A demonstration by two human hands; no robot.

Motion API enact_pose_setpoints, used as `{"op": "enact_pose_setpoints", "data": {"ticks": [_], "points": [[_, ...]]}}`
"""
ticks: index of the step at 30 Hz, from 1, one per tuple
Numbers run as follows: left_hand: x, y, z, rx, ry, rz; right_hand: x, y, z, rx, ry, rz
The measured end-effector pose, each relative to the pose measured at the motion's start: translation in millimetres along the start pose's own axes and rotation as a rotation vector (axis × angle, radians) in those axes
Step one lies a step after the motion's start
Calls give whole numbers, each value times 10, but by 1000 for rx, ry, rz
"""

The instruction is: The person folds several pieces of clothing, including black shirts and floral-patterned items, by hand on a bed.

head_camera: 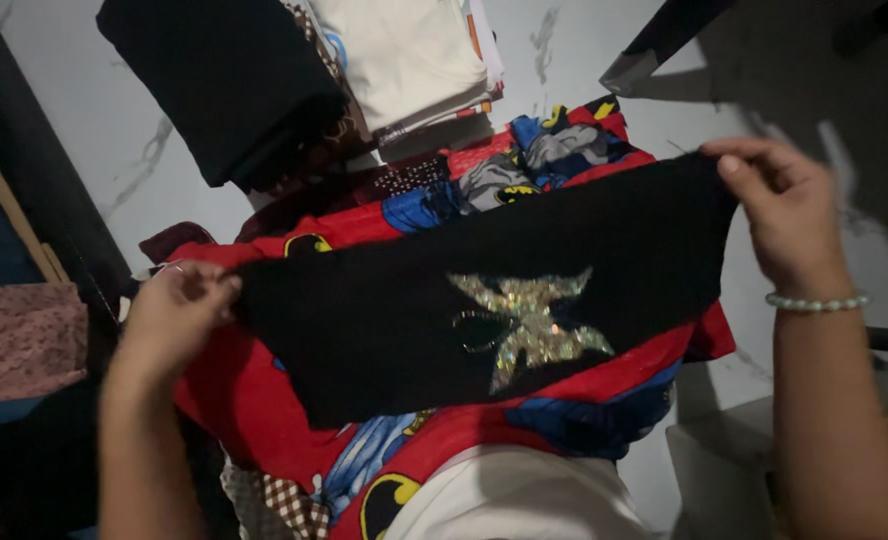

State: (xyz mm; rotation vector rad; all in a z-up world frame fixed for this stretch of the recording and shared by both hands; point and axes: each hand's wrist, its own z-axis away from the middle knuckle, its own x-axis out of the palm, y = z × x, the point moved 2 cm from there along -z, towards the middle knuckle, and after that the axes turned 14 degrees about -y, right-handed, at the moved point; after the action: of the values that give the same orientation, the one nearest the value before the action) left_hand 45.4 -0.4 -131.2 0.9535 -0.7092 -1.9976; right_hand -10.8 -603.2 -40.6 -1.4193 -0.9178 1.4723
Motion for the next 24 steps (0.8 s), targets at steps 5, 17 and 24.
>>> {"op": "enact_pose_setpoints", "data": {"ticks": [5,17,24], "points": [[-154,290,-96,92,91,622,-152,-202,-187,-73,51,88],[-820,1594,329,719,191,405,-459,-572,-411,-220,102,196],[-651,841,839,341,232,120,-551,-99,125,-6,75,294]]}}
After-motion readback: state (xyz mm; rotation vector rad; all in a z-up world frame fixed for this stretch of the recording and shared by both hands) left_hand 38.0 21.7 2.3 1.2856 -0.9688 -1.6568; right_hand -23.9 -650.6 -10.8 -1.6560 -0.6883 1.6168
